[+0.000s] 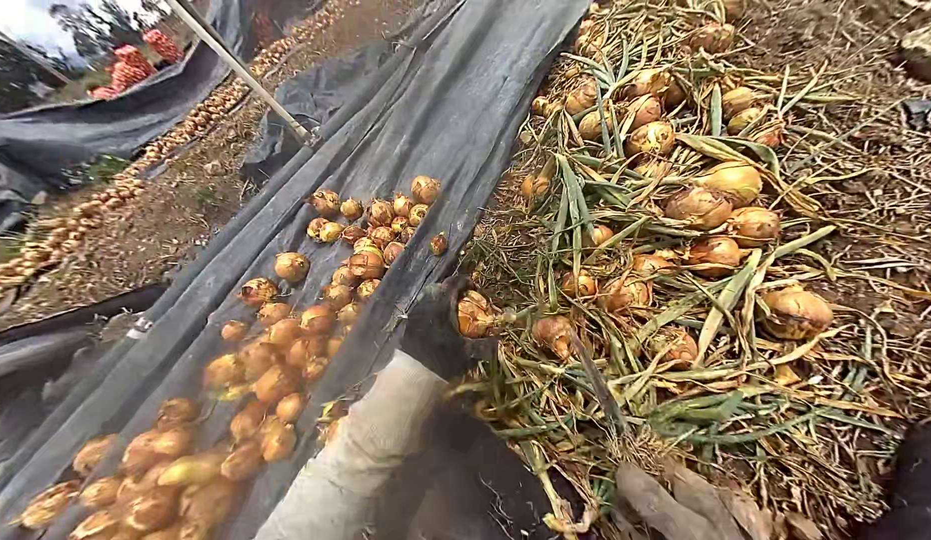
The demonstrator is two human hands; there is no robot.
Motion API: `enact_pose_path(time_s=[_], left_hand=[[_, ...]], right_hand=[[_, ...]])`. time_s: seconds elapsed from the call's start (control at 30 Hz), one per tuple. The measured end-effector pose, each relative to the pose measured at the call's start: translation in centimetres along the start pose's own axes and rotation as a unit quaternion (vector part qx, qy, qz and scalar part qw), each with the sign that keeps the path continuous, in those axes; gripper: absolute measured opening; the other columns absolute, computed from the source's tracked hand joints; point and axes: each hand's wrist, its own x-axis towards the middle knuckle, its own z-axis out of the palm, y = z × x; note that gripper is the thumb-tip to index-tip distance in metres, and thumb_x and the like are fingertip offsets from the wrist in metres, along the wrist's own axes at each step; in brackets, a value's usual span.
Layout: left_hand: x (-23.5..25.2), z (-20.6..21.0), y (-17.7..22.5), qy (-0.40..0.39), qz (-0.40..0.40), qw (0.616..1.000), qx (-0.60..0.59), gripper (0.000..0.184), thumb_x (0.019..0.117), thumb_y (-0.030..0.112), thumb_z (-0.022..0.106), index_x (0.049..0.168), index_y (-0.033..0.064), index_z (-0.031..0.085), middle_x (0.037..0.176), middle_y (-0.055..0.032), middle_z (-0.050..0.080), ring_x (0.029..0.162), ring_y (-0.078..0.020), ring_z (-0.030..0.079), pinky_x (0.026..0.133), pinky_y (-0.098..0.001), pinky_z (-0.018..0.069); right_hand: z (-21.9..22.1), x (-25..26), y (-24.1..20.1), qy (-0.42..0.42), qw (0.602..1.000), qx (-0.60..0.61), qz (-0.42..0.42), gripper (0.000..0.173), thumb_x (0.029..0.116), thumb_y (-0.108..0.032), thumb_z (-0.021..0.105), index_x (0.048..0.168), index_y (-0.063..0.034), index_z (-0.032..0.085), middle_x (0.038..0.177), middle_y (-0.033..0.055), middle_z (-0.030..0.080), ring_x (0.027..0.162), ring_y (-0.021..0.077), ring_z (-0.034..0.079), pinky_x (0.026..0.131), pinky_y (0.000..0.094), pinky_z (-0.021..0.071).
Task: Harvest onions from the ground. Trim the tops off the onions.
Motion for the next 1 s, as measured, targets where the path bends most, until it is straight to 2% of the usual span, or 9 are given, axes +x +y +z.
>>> enact_pose_path(time_s=[0.1,0.23,0.33,0.47,0.6,0.67,0.83,0.93,1.0], left_hand=[[-5.3,1.4,2.5,0.032,0.056,0.996,-0.057,0.083,0.0612,0.032,0.095,0.133,0.006,0.062,0.12,-0.0173,0.069,0.108,-0.0322,0.067,0.094,-0.0541,0.055],[-7.8,1.9,3.3,0.095,0.008,0.985,-0.141,0.08,0.0624,0.032,0.094,0.129,0.0029,0.06,0.112,-0.0175,0.069,0.099,-0.0304,0.069,0.088,-0.0529,0.0566],[-9.7,1.2,3.2,-0.047,-0.073,0.973,-0.215,0.086,0.0638,0.019,0.095,0.138,0.009,0.052,0.109,-0.0131,0.069,0.093,-0.0228,0.069,0.081,-0.0437,0.0594],[-13.1,1.2,4.6,-0.272,-0.072,0.914,-0.294,0.093,0.065,0.006,0.09,0.147,0.0138,0.046,0.115,-0.0096,0.068,0.095,-0.0161,0.068,0.08,-0.034,0.0591],[-15.7,2.6,6.4,-0.355,-0.007,0.863,-0.359,0.083,0.0615,0.009,0.09,0.137,0.0132,0.055,0.109,-0.0075,0.069,0.091,-0.0134,0.069,0.076,-0.0306,0.0594],[-16.6,2.7,7.3,-0.362,0.005,0.872,-0.33,0.078,0.0634,0.007,0.09,0.134,0.0102,0.058,0.108,-0.0083,0.069,0.09,-0.0132,0.068,0.077,-0.0299,0.0585],[-18.0,3.7,8.5,-0.322,-0.005,0.915,-0.243,0.07,0.0666,0.006,0.089,0.129,0.0096,0.06,0.103,-0.01,0.069,0.086,-0.0176,0.068,0.076,-0.0361,0.0582],[-17.3,5.3,7.1,-0.243,0.004,0.964,-0.109,0.064,0.0787,0.013,0.085,0.136,0.007,0.057,0.112,-0.0166,0.069,0.096,-0.0274,0.069,0.085,-0.0472,0.0578],[-18.5,4.1,6.7,-0.204,-0.027,0.973,-0.102,0.06,0.0894,0.007,0.075,0.144,0.0046,0.05,0.125,-0.0229,0.065,0.111,-0.0364,0.066,0.094,-0.0544,0.0535]], right_hand=[[3.2,0.7,-0.5,0.058,0.995,-0.047,-0.059,0.059,0.083,-0.057,0.071,0.108,-0.0041,0.062,0.074,0.0011,0.066,0.057,0.0133,0.063,0.054,0.0343,0.0578],[3.4,-4.0,-0.2,-0.001,1.0,0.008,0.003,0.029,0.1021,-0.034,0.051,0.092,-0.01,0.062,0.061,-0.0034,0.058,0.048,0.0089,0.056,0.047,0.0274,0.0512],[2.6,-7.3,0.0,-0.026,0.995,0.057,0.076,0.033,0.1073,-0.026,0.04,0.086,-0.0098,0.06,0.056,-0.0034,0.053,0.045,0.0075,0.05,0.045,0.0251,0.0465],[5.9,-11.6,-14.3,0.063,0.971,-0.03,0.228,0.03,0.11,-0.003,0.029,0.096,0.0037,0.055,0.06,0.0029,0.048,0.044,0.0043,0.044,0.05,0.0115,0.0429],[0.7,-9.2,-2.4,-0.033,0.99,0.094,0.097,0.036,0.1083,-0.029,0.043,0.089,-0.0049,0.061,0.057,0.003,0.055,0.041,0.0083,0.053,0.04,0.0206,0.0484],[-1.4,-7.9,1.2,-0.096,0.989,0.094,0.066,0.043,0.1025,-0.049,0.052,0.088,-0.0107,0.065,0.057,0.0036,0.056,0.041,0.0112,0.055,0.039,0.0256,0.0506],[-1.9,-9.4,2.3,-0.123,0.987,0.065,0.083,0.044,0.0976,-0.055,0.059,0.085,-0.0137,0.06,0.053,0.0006,0.051,0.037,0.0083,0.05,0.035,0.0229,0.0455],[-1.4,-13.4,2.1,-0.133,0.986,0.092,0.046,0.024,0.0916,-0.039,0.068,0.084,-0.0168,0.062,0.057,-0.0052,0.057,0.045,0.0029,0.056,0.043,0.0187,0.0495],[0.0,-16.8,-2.8,-0.052,0.998,0.01,0.027,0.004,0.088,-0.01,0.063,0.09,-0.0063,0.062,0.067,-0.0031,0.061,0.057,0.0009,0.059,0.057,0.0155,0.0521]])
